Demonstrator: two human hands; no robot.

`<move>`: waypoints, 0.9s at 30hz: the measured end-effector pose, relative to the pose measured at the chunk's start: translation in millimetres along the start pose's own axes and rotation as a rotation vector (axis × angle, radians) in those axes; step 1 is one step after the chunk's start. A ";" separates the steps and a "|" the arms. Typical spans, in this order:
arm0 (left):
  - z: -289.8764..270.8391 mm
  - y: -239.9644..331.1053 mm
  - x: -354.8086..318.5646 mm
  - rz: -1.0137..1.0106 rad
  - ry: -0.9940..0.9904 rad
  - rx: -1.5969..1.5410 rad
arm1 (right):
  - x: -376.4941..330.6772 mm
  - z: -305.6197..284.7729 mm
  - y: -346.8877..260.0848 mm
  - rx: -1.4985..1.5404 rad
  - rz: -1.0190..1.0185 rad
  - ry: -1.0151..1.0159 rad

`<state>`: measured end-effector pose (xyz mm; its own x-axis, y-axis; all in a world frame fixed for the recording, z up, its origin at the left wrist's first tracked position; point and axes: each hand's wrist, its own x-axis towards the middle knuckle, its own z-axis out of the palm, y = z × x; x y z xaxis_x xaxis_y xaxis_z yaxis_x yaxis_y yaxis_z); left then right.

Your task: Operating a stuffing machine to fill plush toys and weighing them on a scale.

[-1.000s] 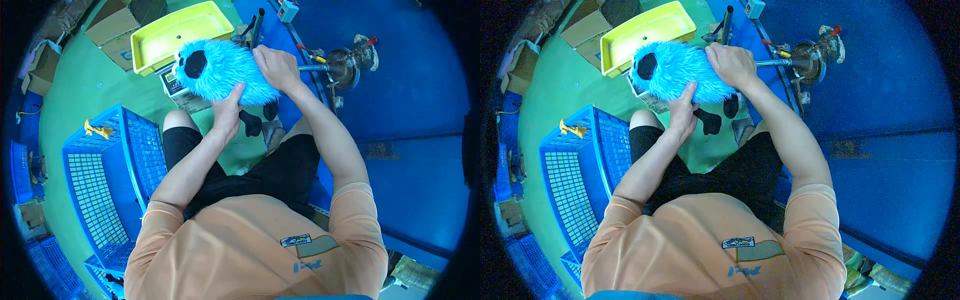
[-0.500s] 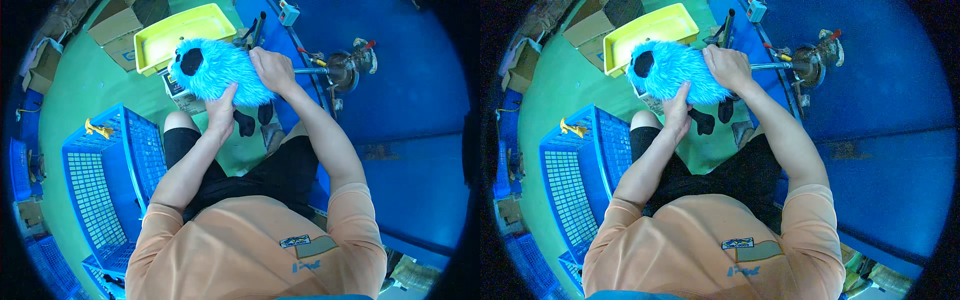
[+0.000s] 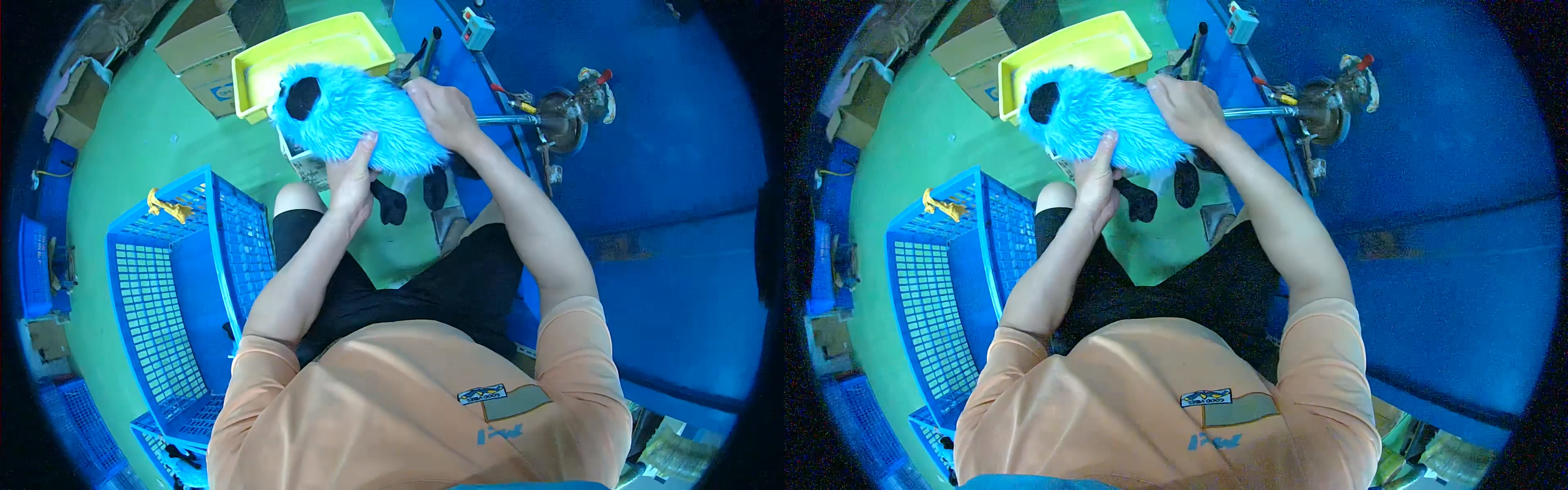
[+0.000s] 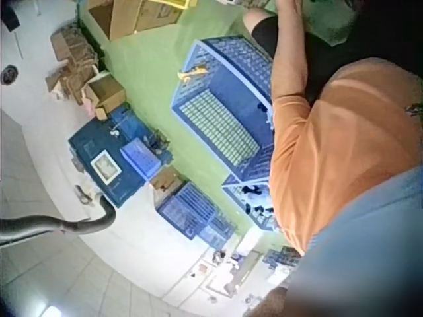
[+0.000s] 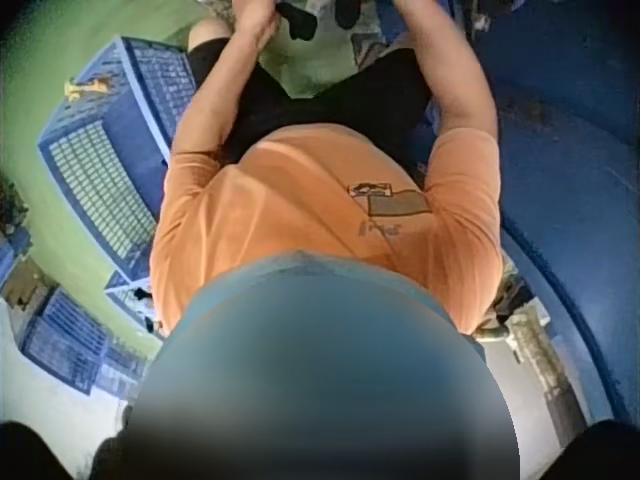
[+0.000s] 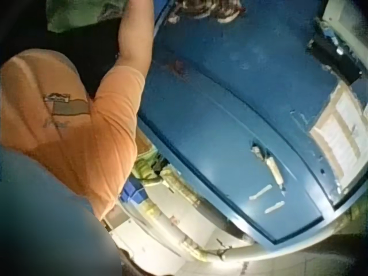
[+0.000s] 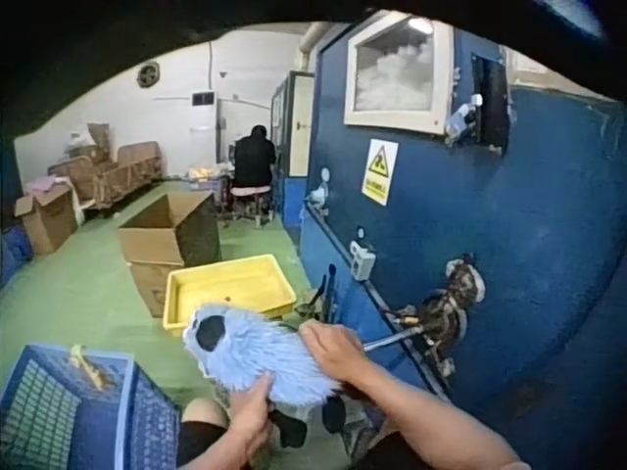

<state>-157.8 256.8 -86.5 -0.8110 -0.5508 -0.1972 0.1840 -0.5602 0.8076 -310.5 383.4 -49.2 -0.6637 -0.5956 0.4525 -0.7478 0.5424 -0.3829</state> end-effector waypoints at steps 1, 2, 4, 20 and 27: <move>-8.6 9.7 6.0 0.037 0.017 0.038 | 1.1 1.3 6.2 0.079 -0.038 0.025; -17.3 21.7 13.1 0.074 0.035 0.077 | 1.4 1.8 13.3 0.159 -0.076 0.050; -34.1 67.5 30.9 0.122 0.013 0.048 | -4.3 -5.6 24.2 -0.035 0.076 0.035; -29.5 75.2 164.7 0.254 0.050 0.201 | -7.3 -21.5 14.6 -0.245 0.129 0.041; -74.9 -31.7 91.3 0.447 0.310 0.604 | -9.4 -23.2 15.4 -0.253 0.159 0.019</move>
<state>-196.1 177.9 -171.7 -0.5252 -0.8391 0.1416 0.0512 0.1349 0.9895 -315.4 411.1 -40.6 -0.7702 -0.4815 0.4183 -0.6047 0.7599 -0.2386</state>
